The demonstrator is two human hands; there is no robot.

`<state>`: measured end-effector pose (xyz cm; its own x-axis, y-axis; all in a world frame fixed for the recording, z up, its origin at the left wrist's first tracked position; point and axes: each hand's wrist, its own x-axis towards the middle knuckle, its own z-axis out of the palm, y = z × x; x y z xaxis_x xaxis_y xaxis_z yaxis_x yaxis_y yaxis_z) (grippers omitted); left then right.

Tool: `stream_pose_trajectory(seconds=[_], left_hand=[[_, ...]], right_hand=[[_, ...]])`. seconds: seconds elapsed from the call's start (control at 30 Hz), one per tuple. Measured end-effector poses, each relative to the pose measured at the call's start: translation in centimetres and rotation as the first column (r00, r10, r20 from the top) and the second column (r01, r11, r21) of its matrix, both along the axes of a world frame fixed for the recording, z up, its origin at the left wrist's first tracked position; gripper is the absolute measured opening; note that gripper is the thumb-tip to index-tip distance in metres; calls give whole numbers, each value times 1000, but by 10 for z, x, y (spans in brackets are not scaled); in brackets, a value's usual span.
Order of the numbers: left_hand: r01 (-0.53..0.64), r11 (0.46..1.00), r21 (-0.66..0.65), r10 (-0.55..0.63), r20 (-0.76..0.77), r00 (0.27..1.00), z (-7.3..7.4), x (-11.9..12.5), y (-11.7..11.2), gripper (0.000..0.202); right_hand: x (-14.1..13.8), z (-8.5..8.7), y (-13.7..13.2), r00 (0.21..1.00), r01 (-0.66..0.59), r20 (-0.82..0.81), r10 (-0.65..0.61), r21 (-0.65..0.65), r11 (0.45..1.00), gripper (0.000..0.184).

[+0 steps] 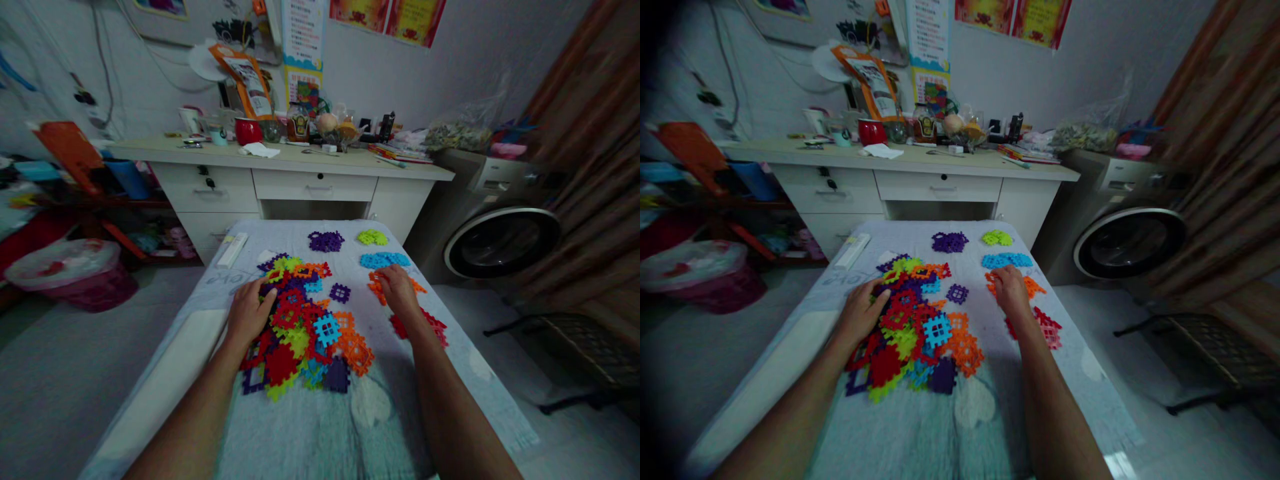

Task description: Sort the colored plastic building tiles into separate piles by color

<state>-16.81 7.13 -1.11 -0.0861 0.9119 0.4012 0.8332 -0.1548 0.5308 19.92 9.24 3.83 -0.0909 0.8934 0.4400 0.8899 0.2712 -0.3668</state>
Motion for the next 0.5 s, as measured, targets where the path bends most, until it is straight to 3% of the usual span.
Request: stream_pose_trajectory(seconds=[0.1, 0.23, 0.37, 0.5], left_hand=[[-5, 1000, 6, 5, -2, 1000, -2, 0, 1, 45], [3, 1000, 11, -3, 2, 1000, -4, -1, 2, 45], [6, 1000, 12, -6, 7, 1000, -5, -2, 2, 47], [6, 1000, 5, -6, 7, 1000, -4, -2, 2, 49]], right_hand=[[19, 0, 5, 986, 163, 12, -164, 48, 985, 24], [25, 0, 5, 959, 262, 105, -262, 17, 965, 26], [18, 3, 0, 914, 328, 289, -285, -113, 938, 28], [14, 6, -6, 892, 312, 406, -198, -238, 920, 26]])
